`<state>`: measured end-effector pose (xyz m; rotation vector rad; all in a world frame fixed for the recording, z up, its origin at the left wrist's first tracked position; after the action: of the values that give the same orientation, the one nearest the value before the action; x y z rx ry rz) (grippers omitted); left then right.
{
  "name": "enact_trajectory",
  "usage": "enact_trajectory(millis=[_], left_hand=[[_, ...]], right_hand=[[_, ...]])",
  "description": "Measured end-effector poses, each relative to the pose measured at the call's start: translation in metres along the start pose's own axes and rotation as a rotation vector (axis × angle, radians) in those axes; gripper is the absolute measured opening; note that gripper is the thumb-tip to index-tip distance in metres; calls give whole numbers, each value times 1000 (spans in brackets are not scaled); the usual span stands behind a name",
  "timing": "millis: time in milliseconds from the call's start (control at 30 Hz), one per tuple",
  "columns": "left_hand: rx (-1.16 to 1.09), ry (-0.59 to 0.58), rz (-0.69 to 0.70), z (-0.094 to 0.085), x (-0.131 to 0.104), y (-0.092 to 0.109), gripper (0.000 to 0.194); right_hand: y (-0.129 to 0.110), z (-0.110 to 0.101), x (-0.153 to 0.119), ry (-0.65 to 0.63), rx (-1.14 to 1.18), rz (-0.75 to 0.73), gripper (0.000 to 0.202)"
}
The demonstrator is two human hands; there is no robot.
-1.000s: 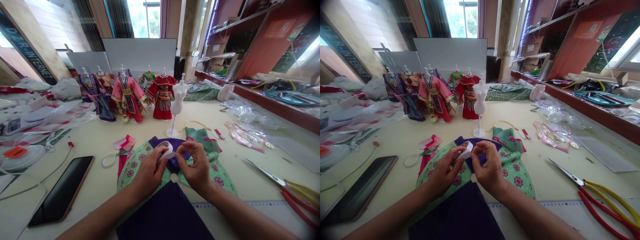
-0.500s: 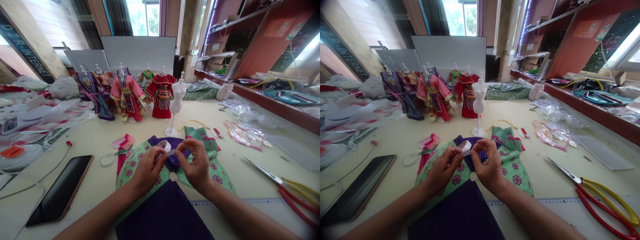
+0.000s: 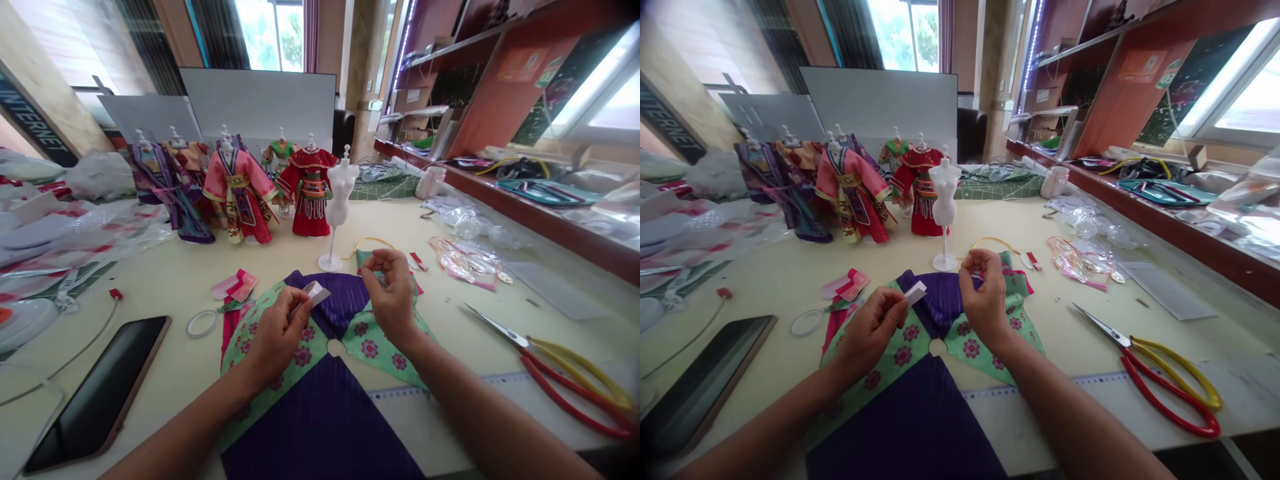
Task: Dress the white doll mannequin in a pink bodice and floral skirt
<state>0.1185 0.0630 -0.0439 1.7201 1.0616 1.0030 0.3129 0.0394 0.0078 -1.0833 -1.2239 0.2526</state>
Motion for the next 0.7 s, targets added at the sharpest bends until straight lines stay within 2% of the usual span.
enact_trajectory(millis=[100,233,300,367,433,567,633,700], left_hand=[[26,-3,15,0,1,1,17],[64,0,24,-1,2,0,18],[88,6,21,-2,2,-1,18],[113,8,12,-3,2,-1,19],[143,9,5,-4,1,0,19],[183,-6,20,-2,-2,5,19],[174,-20,29,-1,-2,7,19],[153,-26,20,0,-2,8,19]], right_hand=[[4,-6,18,-10,-52,44,23],[9,-7,31,-197,-121,169,27],[6,-24,31,-261,-167,185,27],[2,-55,27,-290,-248,167,24],[5,-101,17,-274,-388,186,26],[29,-202,-20,-283,-941,348,34],[39,-237,-39,-338,-1198,371,37],[47,-259,-54,-403,-1377,349,43]])
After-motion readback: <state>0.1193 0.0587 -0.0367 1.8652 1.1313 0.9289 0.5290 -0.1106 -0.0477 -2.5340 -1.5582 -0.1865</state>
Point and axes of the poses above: each hand's wrist, its own x-axis towards the middle knuckle, its own z-axis out of the palm, y = z × x, the point moved 10 cm from there along x, towards the middle knuckle, and after that the axes turned 4 degrees about -x, right-handed, at the moved point
